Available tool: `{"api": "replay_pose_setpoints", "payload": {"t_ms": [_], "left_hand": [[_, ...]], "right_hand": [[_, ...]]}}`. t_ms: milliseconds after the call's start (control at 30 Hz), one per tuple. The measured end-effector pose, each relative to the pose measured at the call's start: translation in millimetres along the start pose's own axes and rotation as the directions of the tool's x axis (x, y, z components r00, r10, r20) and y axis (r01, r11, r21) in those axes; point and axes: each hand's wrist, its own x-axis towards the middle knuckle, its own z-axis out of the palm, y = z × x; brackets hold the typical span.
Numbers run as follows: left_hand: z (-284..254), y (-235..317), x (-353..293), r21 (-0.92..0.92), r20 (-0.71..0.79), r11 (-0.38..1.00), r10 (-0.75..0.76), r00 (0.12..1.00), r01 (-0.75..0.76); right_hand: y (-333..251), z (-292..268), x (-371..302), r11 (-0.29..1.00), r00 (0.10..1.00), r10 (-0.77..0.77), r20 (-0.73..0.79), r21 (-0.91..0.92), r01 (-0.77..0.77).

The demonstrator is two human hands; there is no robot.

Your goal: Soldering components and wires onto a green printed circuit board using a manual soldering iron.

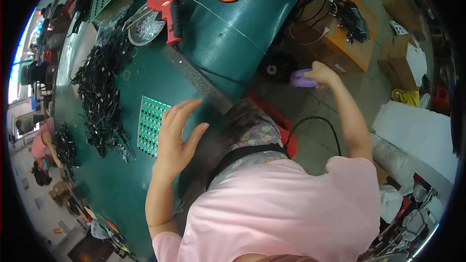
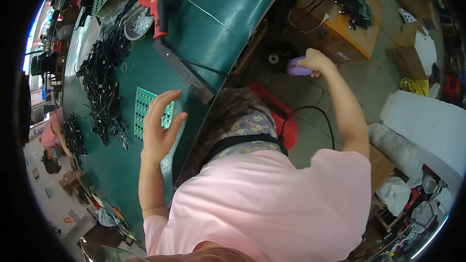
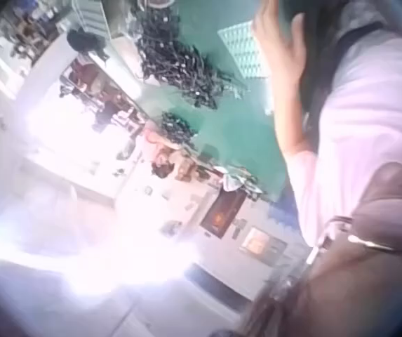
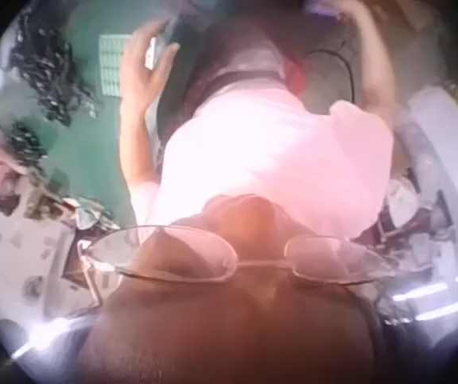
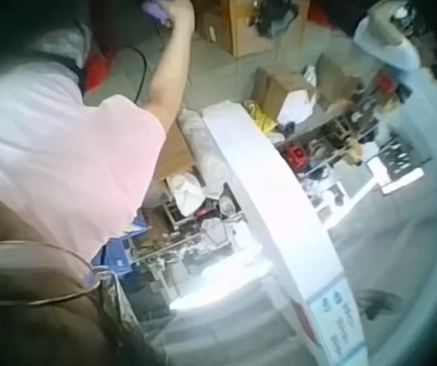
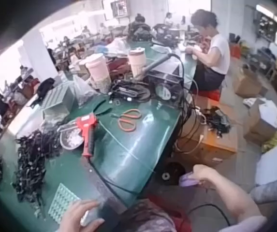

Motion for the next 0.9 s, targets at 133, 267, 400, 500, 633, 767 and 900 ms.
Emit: {"api": "replay_pose_setpoints", "payload": {"t_ms": [133, 267, 400, 500, 633, 767, 900], "left_hand": [[4.3, 6.5, -4.6, 0.043, -0.002, 0.999, 0.002, 1.000, -0.002], [-9.1, 5.4, 0.9, -0.125, 0.009, 0.990, -0.062, 0.998, 0.062], [-27.2, 30.1, 27.9, -0.567, -0.121, 0.791, 0.194, 0.973, -0.229], [-73.1, 54.3, 48.1, -0.856, -0.183, 0.346, 0.492, 0.851, -0.384], [-67.0, 114.6, 64.7, -0.880, -0.299, 0.069, 0.687, 0.662, -0.470], [-73.4, 136.2, 51.5, -0.856, -0.376, -0.053, 0.746, 0.550, -0.514], [-61.3, 158.2, 60.7, -0.842, -0.464, -0.258, 0.795, 0.391, -0.474]], "right_hand": [[-17.8, -15.3, 9.6, 0.960, 0.912, -0.074, -0.403, -0.278, -0.044], [-58.8, -13.7, 63.4, 0.955, 0.796, -0.253, -0.550, -0.275, 0.114], [-64.6, -16.0, 144.9, 0.816, 0.640, -0.578, -0.506, -0.375, 0.441], [-126.9, -22.8, 25.1, 0.653, 0.854, -0.422, -0.305, 0.551, 0.519], [-67.4, -78.8, -19.9, 0.846, 0.810, -0.464, -0.359, -0.451, 0.285], [-138.3, -49.0, -135.3, 0.909, 0.678, -0.395, -0.620, -0.160, 0.384], [-169.8, -28.4, -170.6, 0.590, 0.532, -0.654, -0.538, 0.078, 0.804]]}}
